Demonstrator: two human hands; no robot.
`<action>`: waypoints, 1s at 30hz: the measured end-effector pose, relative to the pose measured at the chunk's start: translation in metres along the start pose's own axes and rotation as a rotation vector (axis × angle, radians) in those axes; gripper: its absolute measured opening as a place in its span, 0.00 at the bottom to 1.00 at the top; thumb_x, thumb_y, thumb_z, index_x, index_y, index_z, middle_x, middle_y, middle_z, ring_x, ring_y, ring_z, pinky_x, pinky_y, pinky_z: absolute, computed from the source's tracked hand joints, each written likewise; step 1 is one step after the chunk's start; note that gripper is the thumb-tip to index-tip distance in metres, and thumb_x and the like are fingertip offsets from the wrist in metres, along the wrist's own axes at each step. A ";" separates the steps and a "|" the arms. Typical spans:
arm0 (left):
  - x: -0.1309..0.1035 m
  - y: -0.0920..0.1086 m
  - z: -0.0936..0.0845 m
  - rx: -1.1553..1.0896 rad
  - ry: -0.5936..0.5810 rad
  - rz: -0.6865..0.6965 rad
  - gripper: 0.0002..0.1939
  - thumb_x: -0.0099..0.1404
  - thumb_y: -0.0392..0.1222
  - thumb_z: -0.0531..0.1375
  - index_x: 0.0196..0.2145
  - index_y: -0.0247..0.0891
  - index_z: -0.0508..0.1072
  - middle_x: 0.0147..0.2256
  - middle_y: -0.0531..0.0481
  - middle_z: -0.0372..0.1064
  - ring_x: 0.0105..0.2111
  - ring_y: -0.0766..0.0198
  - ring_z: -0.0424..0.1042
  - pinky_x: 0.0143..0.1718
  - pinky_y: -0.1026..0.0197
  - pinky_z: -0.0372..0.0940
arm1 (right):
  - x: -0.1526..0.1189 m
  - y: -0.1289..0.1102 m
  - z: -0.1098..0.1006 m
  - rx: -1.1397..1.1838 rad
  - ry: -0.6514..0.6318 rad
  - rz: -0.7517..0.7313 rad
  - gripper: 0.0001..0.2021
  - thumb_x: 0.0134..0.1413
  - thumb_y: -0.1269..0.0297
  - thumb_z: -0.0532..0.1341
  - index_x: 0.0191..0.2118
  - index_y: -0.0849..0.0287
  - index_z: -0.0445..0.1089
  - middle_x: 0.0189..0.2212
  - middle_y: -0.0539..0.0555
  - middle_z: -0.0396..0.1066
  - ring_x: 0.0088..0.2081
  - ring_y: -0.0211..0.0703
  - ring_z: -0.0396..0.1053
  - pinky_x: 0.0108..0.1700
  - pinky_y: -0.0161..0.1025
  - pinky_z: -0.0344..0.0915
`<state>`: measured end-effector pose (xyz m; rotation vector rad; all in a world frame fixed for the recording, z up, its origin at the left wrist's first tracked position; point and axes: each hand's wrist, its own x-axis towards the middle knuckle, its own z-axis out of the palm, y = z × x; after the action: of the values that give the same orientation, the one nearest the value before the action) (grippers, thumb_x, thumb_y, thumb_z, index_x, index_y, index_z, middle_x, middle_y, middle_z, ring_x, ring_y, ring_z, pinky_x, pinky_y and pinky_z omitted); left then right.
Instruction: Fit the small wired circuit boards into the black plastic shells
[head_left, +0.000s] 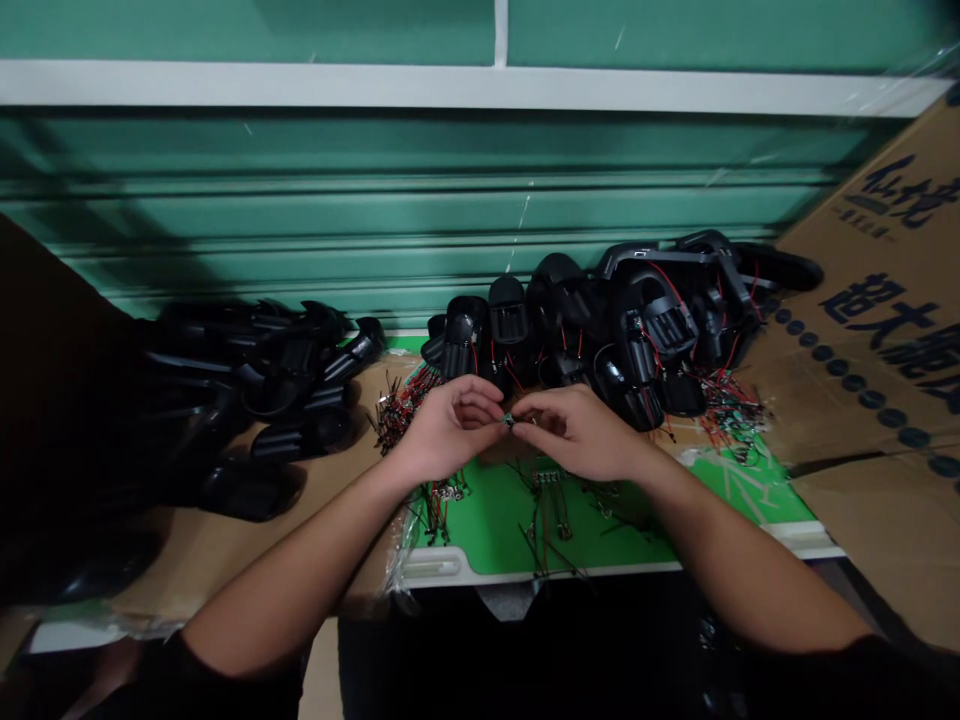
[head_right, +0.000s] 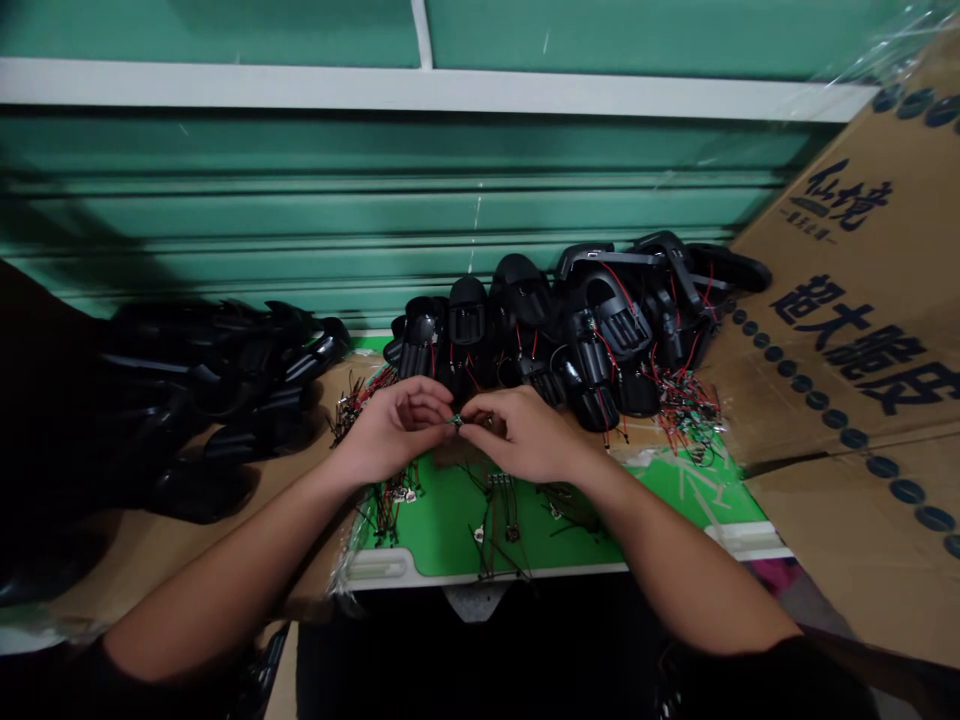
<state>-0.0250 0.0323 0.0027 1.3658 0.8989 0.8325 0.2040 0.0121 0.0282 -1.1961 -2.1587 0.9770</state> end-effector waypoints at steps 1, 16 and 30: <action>0.001 0.001 -0.001 -0.022 0.011 -0.004 0.21 0.54 0.36 0.74 0.44 0.35 0.74 0.37 0.49 0.76 0.32 0.68 0.76 0.37 0.62 0.72 | 0.001 0.001 0.002 0.066 0.013 0.020 0.10 0.68 0.57 0.64 0.43 0.56 0.79 0.28 0.48 0.75 0.27 0.36 0.68 0.31 0.37 0.62; -0.004 0.010 0.011 0.073 0.110 0.125 0.12 0.66 0.48 0.68 0.34 0.35 0.83 0.30 0.49 0.79 0.29 0.66 0.72 0.33 0.63 0.66 | 0.009 0.002 0.025 0.714 0.239 0.151 0.17 0.60 0.50 0.71 0.40 0.57 0.70 0.24 0.43 0.69 0.18 0.30 0.65 0.17 0.30 0.57; -0.004 0.010 0.008 -0.054 0.026 0.038 0.10 0.59 0.43 0.71 0.26 0.34 0.78 0.25 0.50 0.76 0.26 0.66 0.70 0.31 0.62 0.64 | 0.004 0.007 0.017 0.560 0.088 0.063 0.15 0.65 0.50 0.68 0.39 0.59 0.74 0.25 0.46 0.68 0.22 0.32 0.66 0.23 0.31 0.60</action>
<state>-0.0190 0.0252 0.0126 1.3316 0.8665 0.8990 0.1934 0.0123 0.0127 -1.0055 -1.6244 1.4053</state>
